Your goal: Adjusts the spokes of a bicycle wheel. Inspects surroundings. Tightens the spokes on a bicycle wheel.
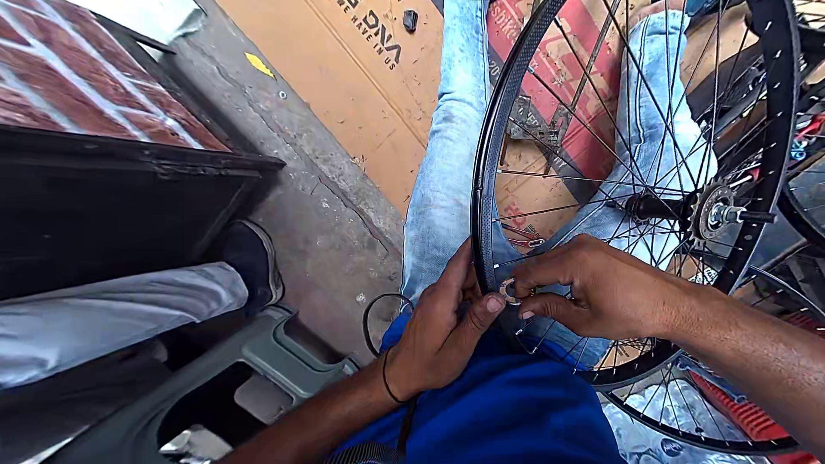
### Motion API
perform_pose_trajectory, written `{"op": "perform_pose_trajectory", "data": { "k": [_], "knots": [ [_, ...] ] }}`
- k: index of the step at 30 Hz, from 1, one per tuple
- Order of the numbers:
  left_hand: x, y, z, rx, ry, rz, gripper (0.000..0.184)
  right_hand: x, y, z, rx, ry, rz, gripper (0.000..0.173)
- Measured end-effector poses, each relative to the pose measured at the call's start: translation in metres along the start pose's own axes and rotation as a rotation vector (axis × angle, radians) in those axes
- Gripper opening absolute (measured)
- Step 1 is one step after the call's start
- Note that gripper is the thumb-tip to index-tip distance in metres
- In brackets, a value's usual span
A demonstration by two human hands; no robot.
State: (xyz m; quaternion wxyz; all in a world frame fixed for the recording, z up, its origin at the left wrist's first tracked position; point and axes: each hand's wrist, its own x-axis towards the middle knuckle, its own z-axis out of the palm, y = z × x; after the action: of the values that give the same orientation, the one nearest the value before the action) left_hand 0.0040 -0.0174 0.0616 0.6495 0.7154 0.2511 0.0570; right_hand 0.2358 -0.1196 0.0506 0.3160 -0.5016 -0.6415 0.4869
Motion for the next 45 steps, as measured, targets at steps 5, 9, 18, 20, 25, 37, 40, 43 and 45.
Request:
{"op": "perform_pose_trajectory", "data": {
  "k": [5,9,18,20,25,37,40,43,45],
  "knots": [
    [-0.004,-0.002,0.004,0.021,0.097,-0.089,0.063,-0.003,-0.001,0.019,-0.231,0.103,-0.059,0.022],
    [-0.003,-0.004,0.002,0.032,0.111,-0.119,0.062,-0.010,-0.001,0.052,-0.411,0.338,-0.095,0.023],
    [-0.002,-0.004,0.001,0.059,0.098,-0.181,0.056,-0.005,-0.007,0.041,-0.629,0.175,-0.109,0.025],
    [-0.004,-0.008,0.001,0.049,0.089,-0.200,0.057,-0.003,-0.008,0.041,-0.648,0.126,-0.072,0.025],
    [-0.002,-0.011,0.002,0.061,0.058,-0.114,0.056,0.019,-0.032,0.016,-0.749,-0.051,-0.093,0.018],
    [0.002,-0.013,-0.003,-0.181,0.015,-0.099,0.064,-0.021,-0.039,-0.003,-0.624,0.434,0.181,0.040],
    [0.001,-0.011,-0.004,-0.095,0.023,-0.051,0.075,-0.027,-0.019,0.004,-0.679,0.505,0.230,0.036],
    [-0.001,-0.012,-0.003,-0.091,0.065,-0.023,0.068,-0.027,-0.008,0.012,-0.708,0.444,0.210,0.038],
    [-0.004,-0.016,-0.001,-0.124,0.093,-0.008,0.053,-0.028,-0.003,0.013,-0.700,0.431,0.177,0.039]
  ]
}}
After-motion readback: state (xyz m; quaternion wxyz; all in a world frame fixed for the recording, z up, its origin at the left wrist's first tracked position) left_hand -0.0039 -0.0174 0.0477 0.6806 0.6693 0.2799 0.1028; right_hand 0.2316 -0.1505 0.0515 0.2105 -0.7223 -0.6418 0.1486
